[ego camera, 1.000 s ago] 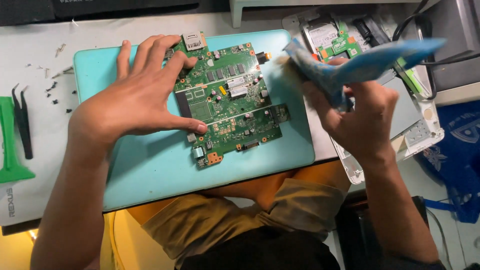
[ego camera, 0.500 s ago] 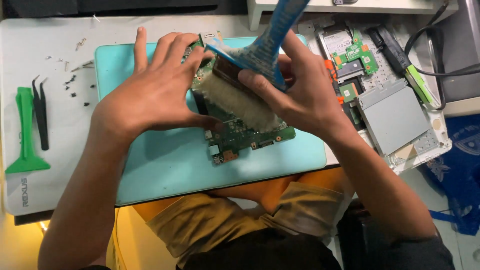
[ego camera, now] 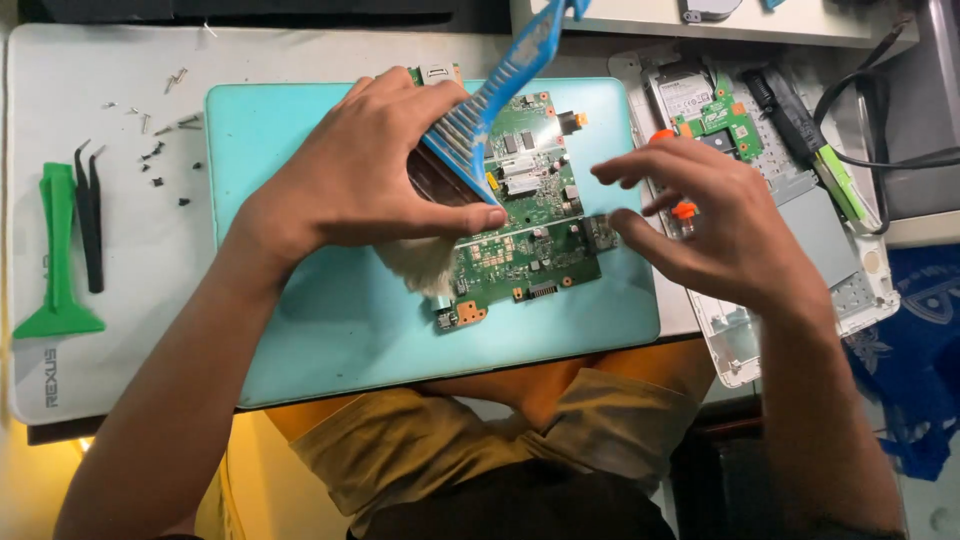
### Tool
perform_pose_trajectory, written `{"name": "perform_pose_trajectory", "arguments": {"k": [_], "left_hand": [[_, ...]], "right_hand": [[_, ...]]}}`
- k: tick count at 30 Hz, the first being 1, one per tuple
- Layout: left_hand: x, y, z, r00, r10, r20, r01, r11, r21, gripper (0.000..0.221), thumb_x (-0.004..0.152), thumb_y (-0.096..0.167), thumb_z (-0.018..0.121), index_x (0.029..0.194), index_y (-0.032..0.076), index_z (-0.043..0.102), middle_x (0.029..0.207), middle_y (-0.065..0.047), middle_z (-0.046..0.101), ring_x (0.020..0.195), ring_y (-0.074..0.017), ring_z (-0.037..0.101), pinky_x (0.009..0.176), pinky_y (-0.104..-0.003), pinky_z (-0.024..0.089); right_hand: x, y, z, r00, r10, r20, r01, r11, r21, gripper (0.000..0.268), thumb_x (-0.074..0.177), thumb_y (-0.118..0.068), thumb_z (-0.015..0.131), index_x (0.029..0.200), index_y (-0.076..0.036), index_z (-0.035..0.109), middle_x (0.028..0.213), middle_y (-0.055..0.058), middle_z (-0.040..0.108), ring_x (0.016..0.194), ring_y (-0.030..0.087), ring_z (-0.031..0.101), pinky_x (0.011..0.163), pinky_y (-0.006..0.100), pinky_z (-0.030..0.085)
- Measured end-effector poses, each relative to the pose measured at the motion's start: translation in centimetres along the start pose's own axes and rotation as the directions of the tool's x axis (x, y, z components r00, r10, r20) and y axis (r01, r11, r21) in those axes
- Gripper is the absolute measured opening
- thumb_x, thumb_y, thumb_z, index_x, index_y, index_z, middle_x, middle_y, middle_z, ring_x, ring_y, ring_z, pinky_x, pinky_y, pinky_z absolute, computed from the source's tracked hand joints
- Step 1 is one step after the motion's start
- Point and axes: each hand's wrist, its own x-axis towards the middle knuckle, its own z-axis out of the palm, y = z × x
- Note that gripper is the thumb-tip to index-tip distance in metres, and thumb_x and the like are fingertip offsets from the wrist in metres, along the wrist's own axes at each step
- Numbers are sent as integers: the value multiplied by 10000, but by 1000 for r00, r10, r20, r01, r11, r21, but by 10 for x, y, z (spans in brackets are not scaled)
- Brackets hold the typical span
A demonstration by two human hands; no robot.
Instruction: Cleaning dust from internal laptop components such as the fan, motherboard, and disk drives using a handheld brush.
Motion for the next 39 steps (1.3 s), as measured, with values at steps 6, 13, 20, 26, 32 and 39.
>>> {"name": "perform_pose_trajectory", "arguments": {"k": [6,13,20,26,32,39], "left_hand": [[2,-16,5,997,53,-63,-46,994,99,927,909,851,935,1228,24,665,1009,-122,675,937,-336,604,1017,-506,473],[5,-23,0,979,205,9,-205,979,-6,1052,798,624,975,1534,-68,681,1592,-188,692,1456,-381,608,1291,-537,337],[5,-19,2,967,254,21,-255,961,103,839,724,559,1033,1309,10,788,1557,-94,692,1414,-304,616,1294,-512,337],[2,-10,2,965,254,59,-261,937,233,1028,689,824,998,1270,6,771,1534,-104,611,1431,-300,570,1332,-513,312],[-1,-10,0,976,205,76,-216,958,189,1051,727,906,974,1265,21,793,1634,-117,564,1556,-410,475,1367,-559,312],[-3,0,-2,970,158,184,-195,960,203,1059,636,841,1029,1183,-31,782,1690,-143,504,1637,-299,482,1510,-557,97]], "right_hand": [[-35,28,3,994,23,108,-10,993,-120,529,962,-232,939,1462,-101,825,1311,154,758,972,230,755,725,336,705],[-19,48,14,989,-84,124,109,971,-212,438,993,-272,924,1418,-178,868,1234,98,724,893,192,686,638,274,638],[-13,57,12,965,-239,105,258,935,-243,394,942,-187,946,1329,-162,877,1225,54,776,862,170,693,626,297,585],[-12,67,21,964,-263,51,267,942,-203,402,880,-126,981,1271,-129,888,1197,63,820,873,175,714,644,290,636],[-13,45,27,957,-291,9,287,941,-180,354,827,-147,1008,1151,-111,870,1099,43,822,783,155,662,590,296,547],[-22,32,39,957,-286,-42,274,944,-181,349,799,-129,1012,1130,-119,905,1057,12,806,797,148,679,659,310,589]]}}
